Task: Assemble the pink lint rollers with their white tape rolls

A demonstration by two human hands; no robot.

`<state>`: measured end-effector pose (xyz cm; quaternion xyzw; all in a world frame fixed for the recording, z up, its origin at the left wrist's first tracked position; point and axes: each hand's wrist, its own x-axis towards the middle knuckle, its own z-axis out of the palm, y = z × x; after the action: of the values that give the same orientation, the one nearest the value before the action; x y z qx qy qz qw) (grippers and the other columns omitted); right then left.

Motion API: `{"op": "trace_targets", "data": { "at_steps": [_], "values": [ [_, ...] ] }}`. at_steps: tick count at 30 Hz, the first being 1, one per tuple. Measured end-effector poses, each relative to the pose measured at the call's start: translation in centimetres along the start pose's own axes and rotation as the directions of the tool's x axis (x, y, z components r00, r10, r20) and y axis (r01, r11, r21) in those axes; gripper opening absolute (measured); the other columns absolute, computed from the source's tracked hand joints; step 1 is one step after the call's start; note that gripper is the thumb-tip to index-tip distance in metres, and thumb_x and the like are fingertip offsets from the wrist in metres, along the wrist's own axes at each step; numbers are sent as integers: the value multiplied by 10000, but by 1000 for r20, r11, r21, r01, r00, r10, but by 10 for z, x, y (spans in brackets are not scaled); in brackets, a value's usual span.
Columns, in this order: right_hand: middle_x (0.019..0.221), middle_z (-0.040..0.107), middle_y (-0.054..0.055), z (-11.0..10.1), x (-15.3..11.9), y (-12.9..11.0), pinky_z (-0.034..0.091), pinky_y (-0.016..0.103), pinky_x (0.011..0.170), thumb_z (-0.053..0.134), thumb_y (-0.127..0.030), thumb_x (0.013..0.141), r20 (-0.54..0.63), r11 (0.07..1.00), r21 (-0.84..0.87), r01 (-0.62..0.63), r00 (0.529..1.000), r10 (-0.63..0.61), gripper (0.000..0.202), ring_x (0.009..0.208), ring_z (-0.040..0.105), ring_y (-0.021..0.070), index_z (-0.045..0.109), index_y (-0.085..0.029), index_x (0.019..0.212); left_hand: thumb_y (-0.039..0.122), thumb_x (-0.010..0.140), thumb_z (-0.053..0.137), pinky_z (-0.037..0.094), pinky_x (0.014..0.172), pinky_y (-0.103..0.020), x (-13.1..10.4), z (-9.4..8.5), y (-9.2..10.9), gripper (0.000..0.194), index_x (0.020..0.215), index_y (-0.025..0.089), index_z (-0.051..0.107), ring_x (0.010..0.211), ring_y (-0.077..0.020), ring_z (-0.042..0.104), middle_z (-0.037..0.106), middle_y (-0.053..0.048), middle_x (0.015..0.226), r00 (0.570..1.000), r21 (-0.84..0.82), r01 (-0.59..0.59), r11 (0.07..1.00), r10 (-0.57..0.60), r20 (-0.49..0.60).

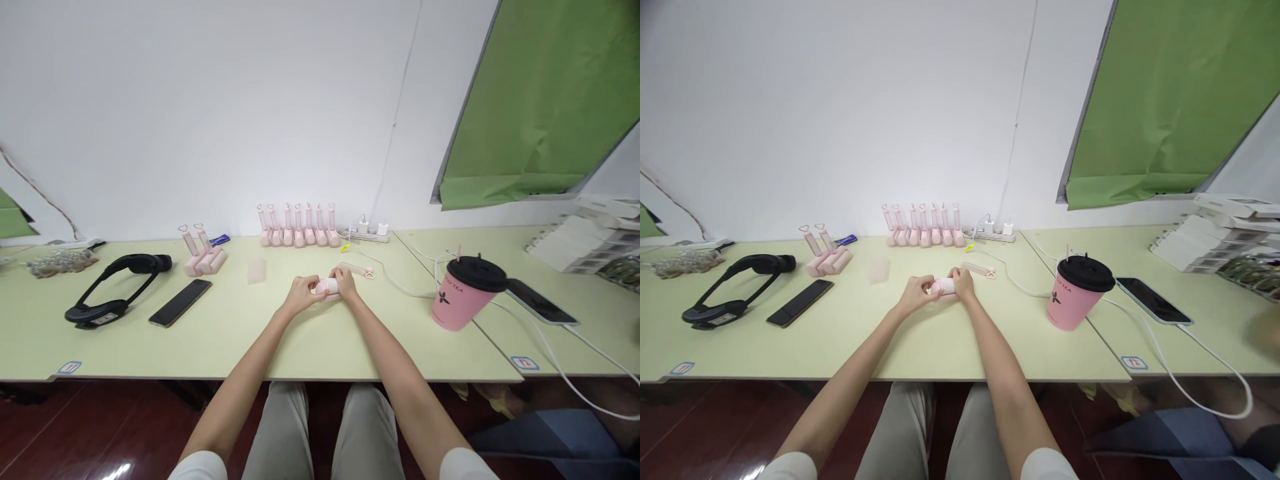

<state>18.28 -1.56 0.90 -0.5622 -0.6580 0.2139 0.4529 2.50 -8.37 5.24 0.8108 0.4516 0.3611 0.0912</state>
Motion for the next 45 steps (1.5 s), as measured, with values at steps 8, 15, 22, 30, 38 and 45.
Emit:
{"op": "trace_targets", "data": {
  "at_steps": [8,15,22,30,38,45],
  "values": [
    [529,583,24,5,13,-10,355,218,545,305,-246,759,157,999,-40,-7,987,13,381,544,514,120,560,-172,486,328,686,524,236,490,-193,-12,-6,-3,190,600,160,502,463,-58,278,364,62,492,996,55,-89,994,90,-4],
    [577,624,19,-1,8,-31,344,220,573,330,-439,834,290,994,-73,80,955,-56,493,558,531,113,623,-166,547,302,672,544,260,505,-192,-12,-6,-6,143,658,159,537,475,-65,337,432,49,520,990,46,-128,991,125,66],
    [574,643,42,-6,-3,-37,337,223,579,254,-480,872,246,909,-383,167,966,-74,580,586,574,130,626,-187,536,387,706,535,261,498,-206,-9,22,-14,217,674,173,539,478,-80,382,474,37,527,999,33,-19,999,17,39],
    [758,675,150,5,6,-32,347,245,647,293,-325,861,94,843,-537,28,995,27,453,773,604,184,668,-132,697,587,649,542,272,534,-221,0,39,-20,405,632,183,526,504,-94,404,491,26,535,992,100,121,988,-119,-31],
    [703,666,116,8,26,-34,332,258,608,367,-299,797,155,893,-450,-25,982,106,372,696,589,189,641,-152,592,510,656,536,242,516,-200,6,34,-23,355,591,163,494,491,-66,315,420,58,513,986,-17,160,987,-160,-37],
    [558,616,31,8,42,-38,316,231,527,356,-291,767,256,952,-306,-25,961,108,360,504,504,117,579,-166,513,472,647,539,220,500,-202,12,25,-23,315,607,161,504,492,-65,293,374,63,502,982,-86,168,982,-175,-77]
  ]
}}
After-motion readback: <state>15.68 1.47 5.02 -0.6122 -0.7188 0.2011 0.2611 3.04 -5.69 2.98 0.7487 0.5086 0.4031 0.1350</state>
